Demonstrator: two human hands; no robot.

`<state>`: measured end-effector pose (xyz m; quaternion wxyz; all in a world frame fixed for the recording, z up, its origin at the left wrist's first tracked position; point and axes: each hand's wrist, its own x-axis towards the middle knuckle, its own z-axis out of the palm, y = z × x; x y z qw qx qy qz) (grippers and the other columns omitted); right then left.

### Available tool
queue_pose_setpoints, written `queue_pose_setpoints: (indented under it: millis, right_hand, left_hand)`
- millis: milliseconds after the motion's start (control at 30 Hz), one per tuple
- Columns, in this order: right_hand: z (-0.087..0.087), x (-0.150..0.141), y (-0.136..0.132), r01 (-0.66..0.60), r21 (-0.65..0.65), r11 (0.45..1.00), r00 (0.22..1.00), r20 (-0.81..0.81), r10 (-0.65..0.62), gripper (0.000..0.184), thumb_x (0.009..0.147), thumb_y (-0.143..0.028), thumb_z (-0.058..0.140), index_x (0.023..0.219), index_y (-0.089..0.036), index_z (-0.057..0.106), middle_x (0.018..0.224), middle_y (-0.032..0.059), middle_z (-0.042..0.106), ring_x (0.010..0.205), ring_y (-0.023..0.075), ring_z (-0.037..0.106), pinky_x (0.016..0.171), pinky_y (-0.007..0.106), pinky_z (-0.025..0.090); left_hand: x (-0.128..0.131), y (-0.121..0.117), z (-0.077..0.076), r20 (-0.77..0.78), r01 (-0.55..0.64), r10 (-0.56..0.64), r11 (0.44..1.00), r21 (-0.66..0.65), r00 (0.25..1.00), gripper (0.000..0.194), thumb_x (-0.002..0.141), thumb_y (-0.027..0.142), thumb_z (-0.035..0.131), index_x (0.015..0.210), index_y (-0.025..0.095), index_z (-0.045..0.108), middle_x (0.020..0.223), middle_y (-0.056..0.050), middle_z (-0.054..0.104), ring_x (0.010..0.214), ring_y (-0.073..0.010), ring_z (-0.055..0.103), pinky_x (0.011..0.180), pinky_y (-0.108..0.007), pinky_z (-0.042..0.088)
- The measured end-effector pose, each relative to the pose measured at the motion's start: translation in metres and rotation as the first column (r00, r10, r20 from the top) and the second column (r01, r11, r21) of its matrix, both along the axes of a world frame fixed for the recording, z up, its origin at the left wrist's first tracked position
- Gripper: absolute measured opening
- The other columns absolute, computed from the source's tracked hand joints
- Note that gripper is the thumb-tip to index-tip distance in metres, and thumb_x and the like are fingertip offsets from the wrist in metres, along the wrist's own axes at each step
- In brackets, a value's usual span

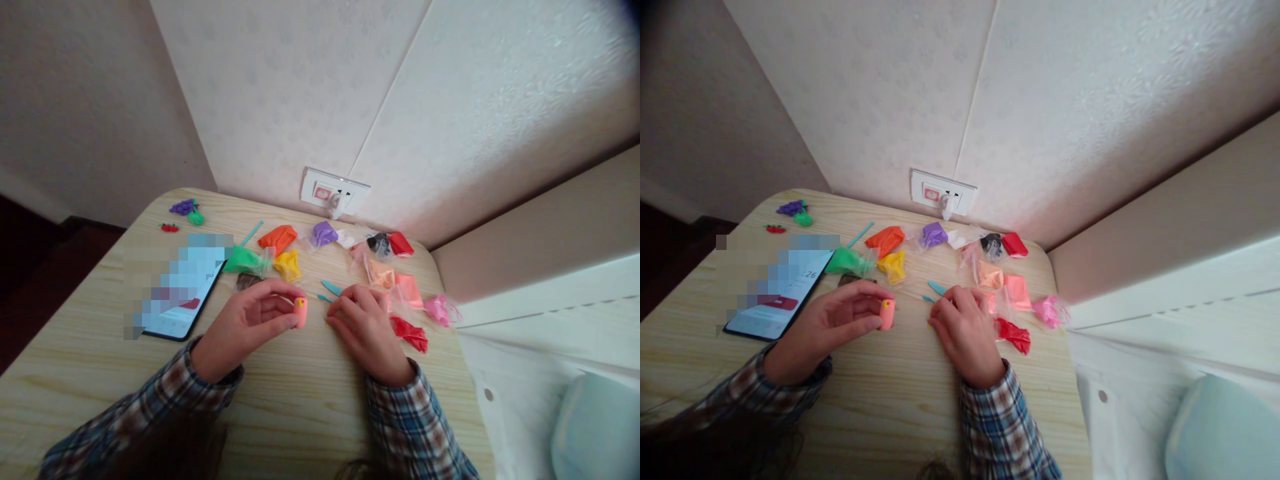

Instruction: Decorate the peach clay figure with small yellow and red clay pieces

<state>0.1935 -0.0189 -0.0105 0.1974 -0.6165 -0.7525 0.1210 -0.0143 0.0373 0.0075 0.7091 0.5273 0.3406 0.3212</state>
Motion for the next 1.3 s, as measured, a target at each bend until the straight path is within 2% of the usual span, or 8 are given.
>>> queue_pose_setpoints:
  millis: [367,467,567,633,733,833,967,1300]
  right_hand:
    - [0.0,0.006,0.001,-0.027,-0.032,0.999,1.0,0.01,0.028,0.005,0.086,-0.019,0.056,0.083,-0.02,0.059,0.093,0.0023,0.057,0.092,0.0186,0.051,0.085,0.037,0.03]
    - [0.0,0.007,0.001,-0.022,0.012,1.0,1.0,-0.006,0.023,0.005,0.086,-0.02,0.055,0.083,-0.02,0.059,0.093,0.0027,0.056,0.092,0.0189,0.052,0.088,0.039,0.028]
    - [0.005,0.005,-0.001,0.002,0.088,0.996,0.995,-0.104,0.007,0.004,0.086,-0.021,0.057,0.084,-0.021,0.061,0.091,0.0025,0.055,0.092,0.0192,0.053,0.088,0.041,0.028]
    - [0.009,0.0,-0.003,0.016,0.123,0.992,0.974,-0.225,0.012,0.003,0.084,-0.021,0.058,0.083,-0.022,0.061,0.09,0.0021,0.054,0.091,0.0188,0.053,0.086,0.04,0.032]
    - [0.014,-0.008,-0.006,0.028,0.152,0.988,0.902,-0.43,0.04,0.002,0.083,-0.021,0.06,0.082,-0.023,0.061,0.087,0.0016,0.052,0.088,0.0179,0.051,0.08,0.036,0.038]
    - [0.016,-0.016,-0.008,0.036,0.176,0.984,0.826,-0.56,0.07,0.003,0.083,-0.021,0.06,0.083,-0.024,0.061,0.086,0.0016,0.051,0.087,0.0174,0.05,0.077,0.034,0.041]
    - [0.014,-0.02,-0.01,0.062,0.198,0.978,0.791,-0.608,0.073,0.006,0.083,-0.019,0.06,0.084,-0.024,0.061,0.087,0.0017,0.051,0.088,0.0171,0.049,0.078,0.033,0.041]
    - [0.014,-0.025,-0.01,0.061,0.17,0.984,0.795,-0.604,0.056,0.006,0.082,-0.019,0.06,0.085,-0.024,0.062,0.086,0.0016,0.052,0.086,0.0171,0.05,0.076,0.034,0.041]
  left_hand:
    - [0.001,-0.001,-0.001,0.003,0.036,-0.036,0.999,-0.007,0.999,0.024,0.073,0.024,0.071,0.094,0.017,0.062,0.078,-0.001,0.067,0.073,-0.0146,0.064,0.07,-0.025,0.052]
    - [0.001,-0.001,-0.001,0.014,0.047,-0.047,0.999,-0.008,0.999,0.023,0.073,0.023,0.071,0.094,0.016,0.062,0.077,0.0,0.067,0.072,-0.0131,0.063,0.069,-0.023,0.052]
    - [0.002,-0.002,0.0,0.023,0.061,-0.061,0.998,-0.02,0.998,0.022,0.073,0.02,0.07,0.094,0.016,0.062,0.076,0.0,0.066,0.072,-0.0121,0.064,0.069,-0.022,0.052]
    - [0.003,-0.003,0.001,0.026,0.075,-0.074,0.997,-0.025,0.997,0.022,0.073,0.018,0.07,0.094,0.016,0.062,0.078,0.0,0.066,0.073,-0.012,0.064,0.069,-0.022,0.052]
    - [0.004,-0.006,0.001,0.038,0.101,-0.099,0.994,-0.034,0.994,0.022,0.073,0.017,0.07,0.093,0.016,0.062,0.081,0.0,0.067,0.075,-0.0117,0.064,0.071,-0.022,0.052]
    - [0.005,-0.007,0.0,0.049,0.127,-0.125,0.991,-0.042,0.991,0.023,0.074,0.017,0.07,0.095,0.017,0.062,0.083,0.0,0.067,0.077,-0.0118,0.065,0.073,-0.023,0.052]
    - [0.006,-0.008,-0.001,0.04,0.137,-0.135,0.99,-0.045,0.99,0.023,0.073,0.017,0.07,0.095,0.016,0.062,0.083,0.0,0.067,0.077,-0.0122,0.065,0.074,-0.023,0.052]
    - [0.009,-0.01,-0.001,0.042,0.179,-0.177,0.983,-0.047,0.983,0.022,0.074,0.017,0.069,0.095,0.016,0.061,0.077,0.0,0.068,0.074,-0.0121,0.065,0.071,-0.023,0.051]
